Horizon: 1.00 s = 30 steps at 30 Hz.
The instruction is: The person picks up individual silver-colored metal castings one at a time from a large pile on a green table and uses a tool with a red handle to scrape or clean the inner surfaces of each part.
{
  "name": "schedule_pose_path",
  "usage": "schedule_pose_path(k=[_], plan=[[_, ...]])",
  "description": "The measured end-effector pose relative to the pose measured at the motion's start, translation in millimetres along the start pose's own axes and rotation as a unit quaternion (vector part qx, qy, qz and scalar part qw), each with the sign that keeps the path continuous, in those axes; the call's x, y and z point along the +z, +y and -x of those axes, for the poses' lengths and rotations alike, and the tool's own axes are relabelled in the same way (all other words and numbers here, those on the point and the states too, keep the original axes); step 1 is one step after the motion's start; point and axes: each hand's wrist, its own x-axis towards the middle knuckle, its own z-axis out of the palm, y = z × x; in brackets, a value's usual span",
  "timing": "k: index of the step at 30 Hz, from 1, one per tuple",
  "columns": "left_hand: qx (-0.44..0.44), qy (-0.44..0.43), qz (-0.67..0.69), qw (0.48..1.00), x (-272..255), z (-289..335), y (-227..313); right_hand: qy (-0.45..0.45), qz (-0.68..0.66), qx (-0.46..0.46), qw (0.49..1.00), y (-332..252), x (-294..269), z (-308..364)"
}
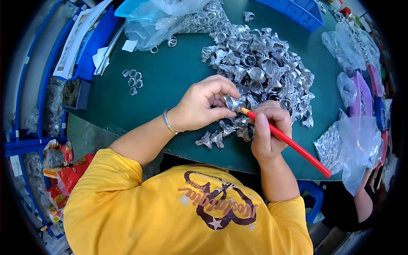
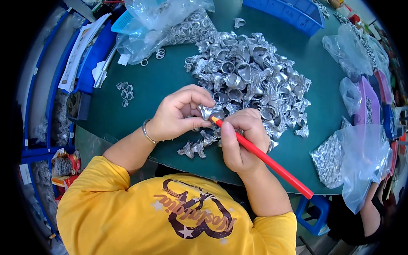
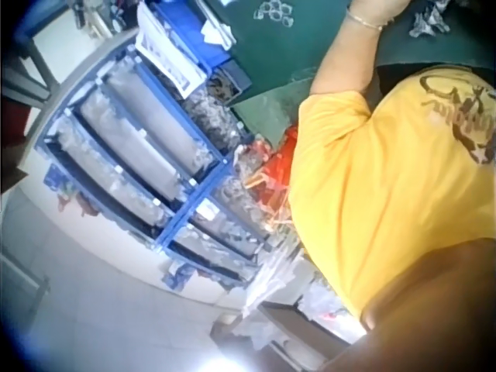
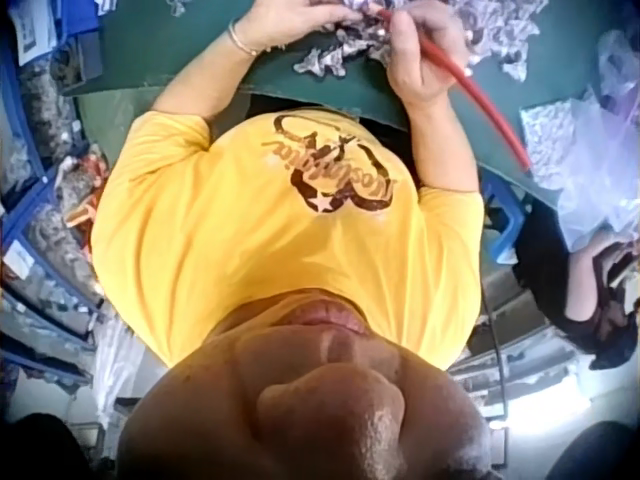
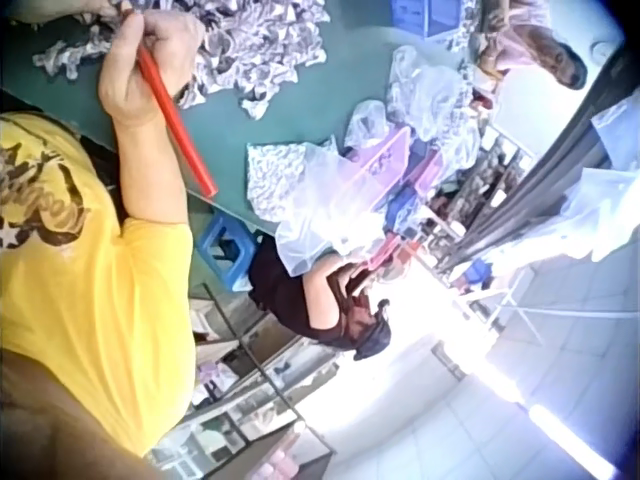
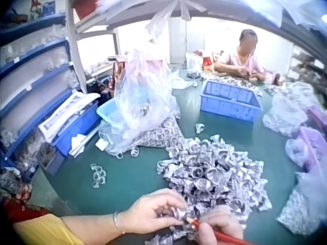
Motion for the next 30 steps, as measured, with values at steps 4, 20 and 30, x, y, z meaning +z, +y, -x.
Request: schedule_pose_path(k=[4,20,30], plan=[[0.005,-0.002,0.011,1.0,0.5,0.4,1.5,-0.028,0.016,-0.005,0.999,-1.2,0.2,-3.4],[-0.009,0.008,-0.069,0.998,4.0,-0.5,8.8,-0.011,0.038,0.037,0.999,-3.3,2.5,-0.9],[-0.038,0.038,0.093,0.994,3.2,-1.7,3.2,0.046,-0.062,-0.02,0.997,0.8,2.0,-3.9]])
